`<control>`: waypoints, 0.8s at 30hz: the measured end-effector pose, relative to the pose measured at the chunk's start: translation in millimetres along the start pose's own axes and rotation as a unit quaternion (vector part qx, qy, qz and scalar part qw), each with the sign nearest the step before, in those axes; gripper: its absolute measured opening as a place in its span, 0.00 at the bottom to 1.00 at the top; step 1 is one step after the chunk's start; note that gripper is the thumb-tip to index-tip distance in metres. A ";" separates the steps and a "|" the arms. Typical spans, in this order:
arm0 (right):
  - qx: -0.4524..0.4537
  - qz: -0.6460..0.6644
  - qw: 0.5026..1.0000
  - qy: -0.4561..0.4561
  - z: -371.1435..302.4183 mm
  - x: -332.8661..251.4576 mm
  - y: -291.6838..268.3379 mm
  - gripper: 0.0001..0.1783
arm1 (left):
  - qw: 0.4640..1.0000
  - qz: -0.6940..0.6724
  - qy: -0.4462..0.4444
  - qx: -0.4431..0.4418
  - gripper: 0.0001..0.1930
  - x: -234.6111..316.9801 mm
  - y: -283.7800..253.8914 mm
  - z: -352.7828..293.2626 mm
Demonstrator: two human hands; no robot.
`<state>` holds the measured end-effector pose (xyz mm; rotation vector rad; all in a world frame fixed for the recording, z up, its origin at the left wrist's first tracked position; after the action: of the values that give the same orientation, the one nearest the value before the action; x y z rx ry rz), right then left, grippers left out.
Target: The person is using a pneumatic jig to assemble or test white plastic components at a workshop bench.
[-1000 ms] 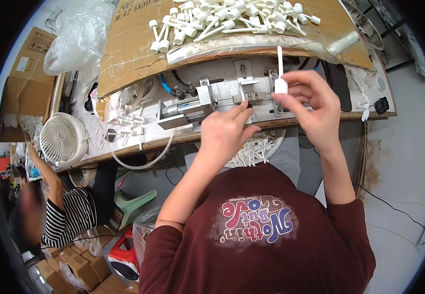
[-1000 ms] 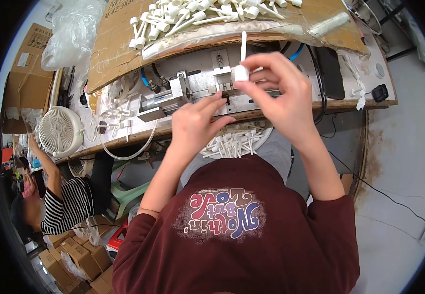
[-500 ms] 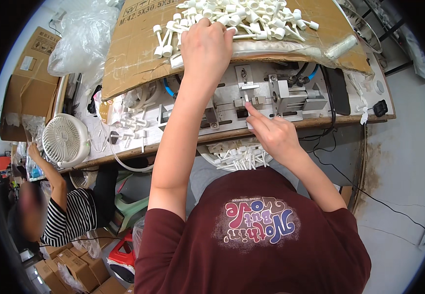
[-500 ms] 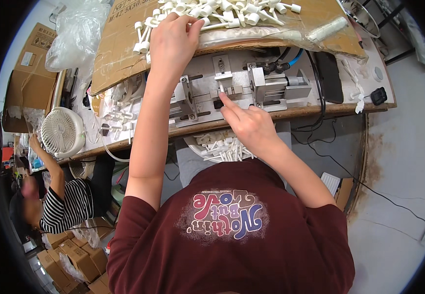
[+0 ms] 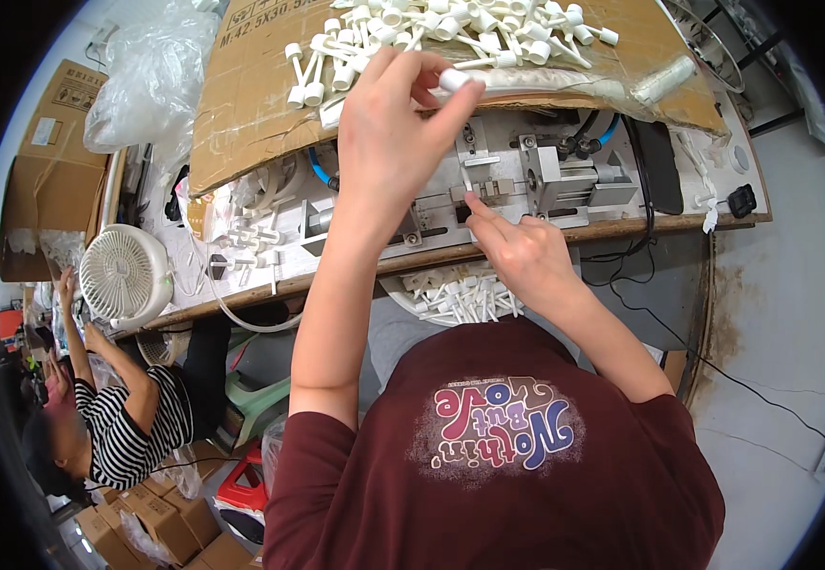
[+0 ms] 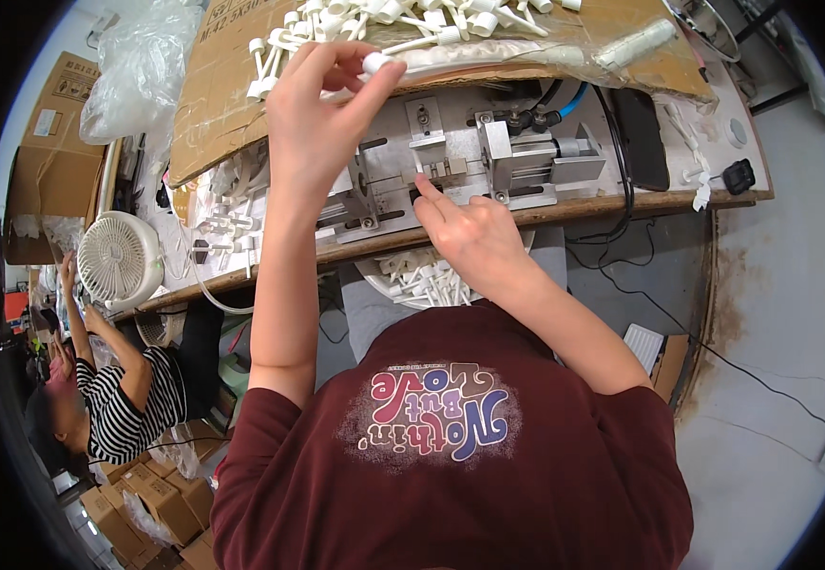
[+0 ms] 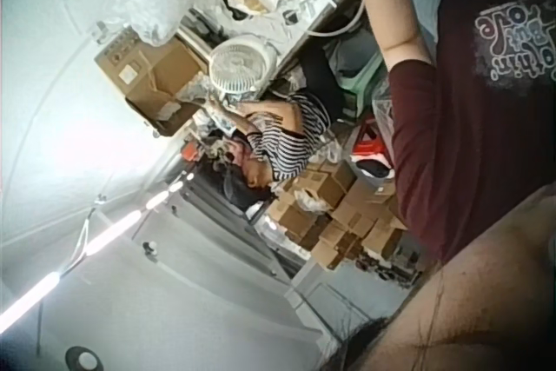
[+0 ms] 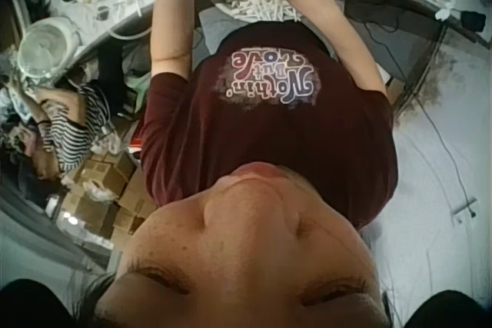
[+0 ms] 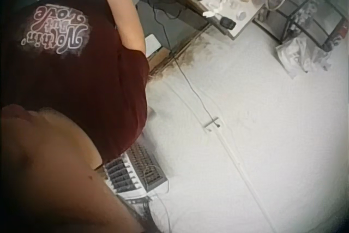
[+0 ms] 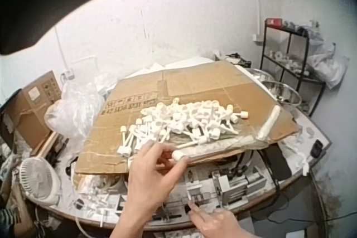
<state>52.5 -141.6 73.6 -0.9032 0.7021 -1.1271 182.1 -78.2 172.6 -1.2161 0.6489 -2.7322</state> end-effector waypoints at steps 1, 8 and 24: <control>-0.006 -0.003 1.000 -0.003 1.9 -1.5 -0.3 0.10 | 1.000 -0.015 0.011 -0.003 0.13 6.7 -3.7 -7.8; -0.032 0.113 0.992 0.042 15.0 18.4 -9.9 0.13 | 0.995 -0.088 0.016 -0.044 0.16 18.7 -21.2 -70.1; 0.073 -0.047 0.995 0.043 117.1 124.4 -33.0 0.12 | 0.972 0.166 0.078 -0.145 0.15 -0.4 47.7 -146.4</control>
<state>173.1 -237.2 154.7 -0.7737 0.6440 -1.2915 71.5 -70.7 65.7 -0.8420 1.1856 -2.5247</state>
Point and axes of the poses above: each hand's wrist, its own z-axis towards the middle knuckle, its own y-axis out of the palm, x = y × z, the point moved 10 cm from there along z, towards the middle knuckle, and after that the axes turned 9 degrees about -z, right-handed, at the moved point
